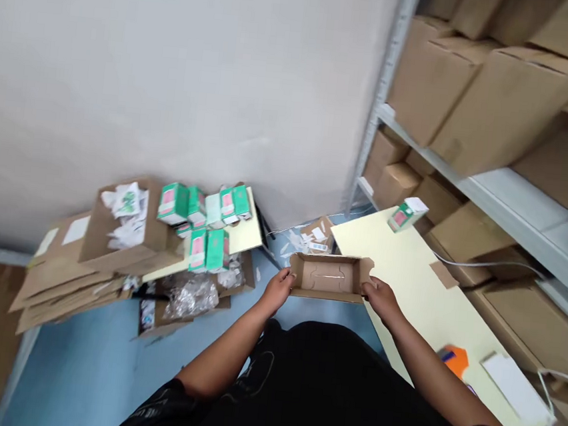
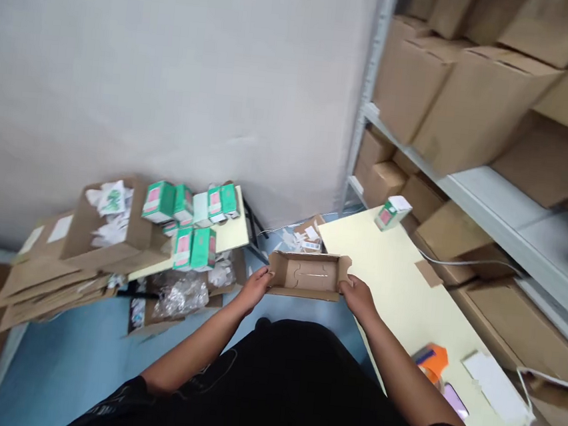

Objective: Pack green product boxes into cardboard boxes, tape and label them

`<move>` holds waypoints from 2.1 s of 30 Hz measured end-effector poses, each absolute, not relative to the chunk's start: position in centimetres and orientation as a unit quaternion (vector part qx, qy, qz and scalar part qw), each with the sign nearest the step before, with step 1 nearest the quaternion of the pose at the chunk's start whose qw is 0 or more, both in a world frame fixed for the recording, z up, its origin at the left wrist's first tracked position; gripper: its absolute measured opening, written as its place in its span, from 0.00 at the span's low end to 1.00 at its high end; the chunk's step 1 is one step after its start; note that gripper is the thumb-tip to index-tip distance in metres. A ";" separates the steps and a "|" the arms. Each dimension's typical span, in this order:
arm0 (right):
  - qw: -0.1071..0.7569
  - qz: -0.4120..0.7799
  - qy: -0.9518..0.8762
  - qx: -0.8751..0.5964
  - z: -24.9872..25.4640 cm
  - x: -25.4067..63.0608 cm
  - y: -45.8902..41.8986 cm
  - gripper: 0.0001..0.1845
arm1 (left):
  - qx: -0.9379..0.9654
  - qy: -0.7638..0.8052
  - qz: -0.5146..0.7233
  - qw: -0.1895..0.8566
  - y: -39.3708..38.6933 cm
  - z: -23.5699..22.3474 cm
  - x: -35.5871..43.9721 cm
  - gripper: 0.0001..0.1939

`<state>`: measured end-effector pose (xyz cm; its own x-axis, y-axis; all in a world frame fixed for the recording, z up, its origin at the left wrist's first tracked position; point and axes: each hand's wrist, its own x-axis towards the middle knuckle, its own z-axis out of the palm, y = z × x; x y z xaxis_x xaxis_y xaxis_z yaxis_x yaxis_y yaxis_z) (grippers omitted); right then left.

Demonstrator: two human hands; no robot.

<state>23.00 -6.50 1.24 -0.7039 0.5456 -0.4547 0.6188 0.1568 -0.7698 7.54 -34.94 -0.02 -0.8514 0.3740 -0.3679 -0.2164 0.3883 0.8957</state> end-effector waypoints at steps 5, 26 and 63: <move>0.090 -0.489 0.814 0.301 1.5 16.9 -14.6 0.23 | -0.016 0.773 0.586 0.245 -44.8 -0.7 7.2 0.21; 0.033 -0.377 0.913 0.153 5.1 -1.4 -42.4 0.25 | -0.135 0.753 0.638 0.088 -77.9 4.8 -5.3 0.32; 0.038 -0.357 0.918 0.172 8.5 -18.1 -43.8 0.22 | -0.024 0.969 0.130 0.210 -80.7 -0.9 -35.7 0.16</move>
